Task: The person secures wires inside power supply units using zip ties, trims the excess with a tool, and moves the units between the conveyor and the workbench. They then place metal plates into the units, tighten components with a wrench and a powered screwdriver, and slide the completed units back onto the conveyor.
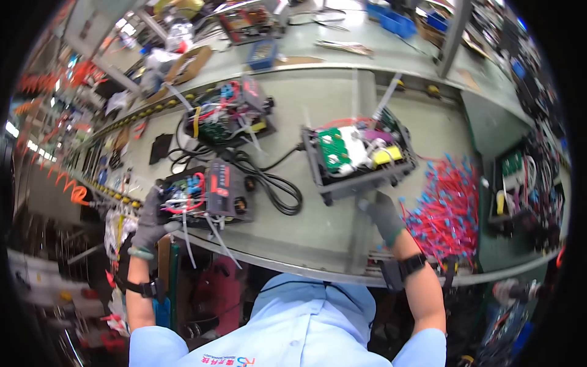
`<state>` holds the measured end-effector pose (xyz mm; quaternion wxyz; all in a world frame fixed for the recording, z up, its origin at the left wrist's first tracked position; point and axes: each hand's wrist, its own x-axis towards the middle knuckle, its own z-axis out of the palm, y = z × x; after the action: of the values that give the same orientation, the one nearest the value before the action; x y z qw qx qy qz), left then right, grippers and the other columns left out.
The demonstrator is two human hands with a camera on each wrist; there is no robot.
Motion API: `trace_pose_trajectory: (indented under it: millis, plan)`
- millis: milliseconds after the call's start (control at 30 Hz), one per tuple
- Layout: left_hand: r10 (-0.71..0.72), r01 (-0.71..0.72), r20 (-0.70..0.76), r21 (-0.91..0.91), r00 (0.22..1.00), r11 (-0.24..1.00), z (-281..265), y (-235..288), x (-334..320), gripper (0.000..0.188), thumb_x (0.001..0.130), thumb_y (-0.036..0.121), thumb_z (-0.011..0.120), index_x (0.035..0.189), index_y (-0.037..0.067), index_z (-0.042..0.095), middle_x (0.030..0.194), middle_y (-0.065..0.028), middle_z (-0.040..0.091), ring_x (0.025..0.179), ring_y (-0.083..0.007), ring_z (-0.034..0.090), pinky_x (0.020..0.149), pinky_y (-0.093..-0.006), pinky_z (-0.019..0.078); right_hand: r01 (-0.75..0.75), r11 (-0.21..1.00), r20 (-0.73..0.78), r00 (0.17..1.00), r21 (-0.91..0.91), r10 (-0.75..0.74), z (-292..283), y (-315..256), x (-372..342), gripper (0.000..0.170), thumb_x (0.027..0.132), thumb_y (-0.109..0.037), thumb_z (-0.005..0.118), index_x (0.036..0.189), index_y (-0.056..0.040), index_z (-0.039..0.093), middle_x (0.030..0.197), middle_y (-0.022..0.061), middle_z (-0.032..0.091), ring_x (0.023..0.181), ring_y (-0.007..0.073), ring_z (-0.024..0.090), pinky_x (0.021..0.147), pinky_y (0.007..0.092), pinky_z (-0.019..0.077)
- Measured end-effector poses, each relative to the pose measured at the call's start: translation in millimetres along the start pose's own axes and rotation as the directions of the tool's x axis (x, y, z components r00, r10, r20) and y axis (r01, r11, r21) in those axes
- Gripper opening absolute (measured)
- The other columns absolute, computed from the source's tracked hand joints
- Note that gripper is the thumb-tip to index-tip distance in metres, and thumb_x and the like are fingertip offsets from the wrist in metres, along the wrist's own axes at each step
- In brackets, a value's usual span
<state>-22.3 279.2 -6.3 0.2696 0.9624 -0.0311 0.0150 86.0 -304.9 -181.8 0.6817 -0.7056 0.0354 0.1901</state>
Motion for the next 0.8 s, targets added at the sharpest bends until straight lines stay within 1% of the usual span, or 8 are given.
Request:
trace_pose_trajectory:
  millis: [100,167,233,267,400,500,733,800]
  plan:
    - [0.021,-0.030,-0.040,-0.252,0.999,0.967,4,17,2,0.116,0.063,0.017,0.090,0.154,0.006,0.020,0.146,-0.0088,0.041,0.135,-0.0218,0.042,0.112,-0.0350,0.0357,-0.113,0.990,0.013,0.993,-0.084,0.114,-2,-32,-13,0.044,0.085,-0.025,0.070,0.120,0.0001,0.062,0.097,0.0034,0.067,0.076,0.0119,0.061,0.063,0.0290,0.0500]
    - [0.040,-0.044,-0.040,-0.093,0.998,0.995,3,28,7,0.116,0.062,0.024,0.090,0.153,0.004,0.022,0.145,-0.0113,0.041,0.135,-0.0237,0.042,0.113,-0.0355,0.0341,-0.268,0.942,0.002,0.962,-0.201,0.274,-10,-47,-14,0.042,0.085,-0.022,0.070,0.120,0.0004,0.062,0.100,0.0031,0.067,0.082,0.0107,0.060,0.068,0.0284,0.0496]
    - [0.051,-0.058,-0.070,-0.093,0.996,0.994,8,30,6,0.114,0.063,0.036,0.088,0.151,0.002,0.025,0.144,-0.0148,0.042,0.134,-0.0280,0.043,0.112,-0.0361,0.0336,-0.103,0.992,0.044,0.993,-0.071,0.106,-27,-17,-9,0.043,0.085,-0.020,0.070,0.121,0.0012,0.062,0.103,0.0051,0.068,0.087,0.0133,0.062,0.076,0.0299,0.0502]
    - [0.124,-0.104,-0.074,0.233,0.990,0.967,5,42,4,0.112,0.064,0.045,0.084,0.150,0.001,0.027,0.138,-0.0187,0.046,0.128,-0.0333,0.047,0.108,-0.0397,0.0371,-0.012,0.989,0.016,1.000,-0.145,0.014,-40,-4,-5,0.043,0.084,-0.019,0.070,0.121,0.0024,0.061,0.105,0.0062,0.068,0.093,0.0159,0.062,0.081,0.0312,0.0500]
    - [0.226,-0.165,-0.221,0.262,0.949,0.951,31,109,12,0.093,0.056,0.036,0.085,0.132,0.001,0.043,0.100,-0.0142,0.051,0.093,-0.0324,0.054,0.078,-0.0432,0.0440,-0.109,0.986,-0.014,0.994,-0.126,0.108,-95,-18,-25,0.037,0.084,-0.014,0.068,0.115,0.0038,0.063,0.103,0.0058,0.068,0.090,0.0145,0.063,0.080,0.0320,0.0508]
    - [0.147,-0.108,-0.211,0.185,0.966,0.977,61,138,8,0.101,0.063,0.052,0.080,0.138,-0.001,0.039,0.112,-0.0162,0.053,0.105,-0.0349,0.053,0.088,-0.0457,0.0417,-0.306,0.930,-0.206,0.942,-0.203,0.265,-165,-7,-41,0.032,0.084,-0.011,0.069,0.112,0.0026,0.063,0.098,0.0078,0.068,0.079,0.0142,0.062,0.066,0.0316,0.0510]
    - [0.211,-0.218,-0.092,-0.080,0.973,0.973,109,185,-1,0.100,0.069,0.059,0.070,0.146,0.004,0.036,0.134,-0.0143,0.047,0.121,-0.0283,0.047,0.095,-0.0466,0.0320,-0.167,0.968,-0.526,0.849,-0.187,0.045,-250,14,-88,0.028,0.093,-0.026,0.064,0.106,-0.0017,0.063,0.089,0.0024,0.066,0.079,0.0120,0.060,0.074,0.0305,0.0488]
    - [0.231,-0.248,-0.104,-0.198,0.967,0.948,119,191,-2,0.095,0.071,0.054,0.072,0.147,0.008,0.037,0.136,-0.0149,0.047,0.122,-0.0277,0.048,0.094,-0.0454,0.0333,-0.432,0.798,-0.680,0.732,-0.421,0.038,-274,13,-98,0.035,0.094,-0.035,0.064,0.104,-0.0019,0.064,0.085,0.0009,0.064,0.076,0.0126,0.057,0.070,0.0300,0.0479]
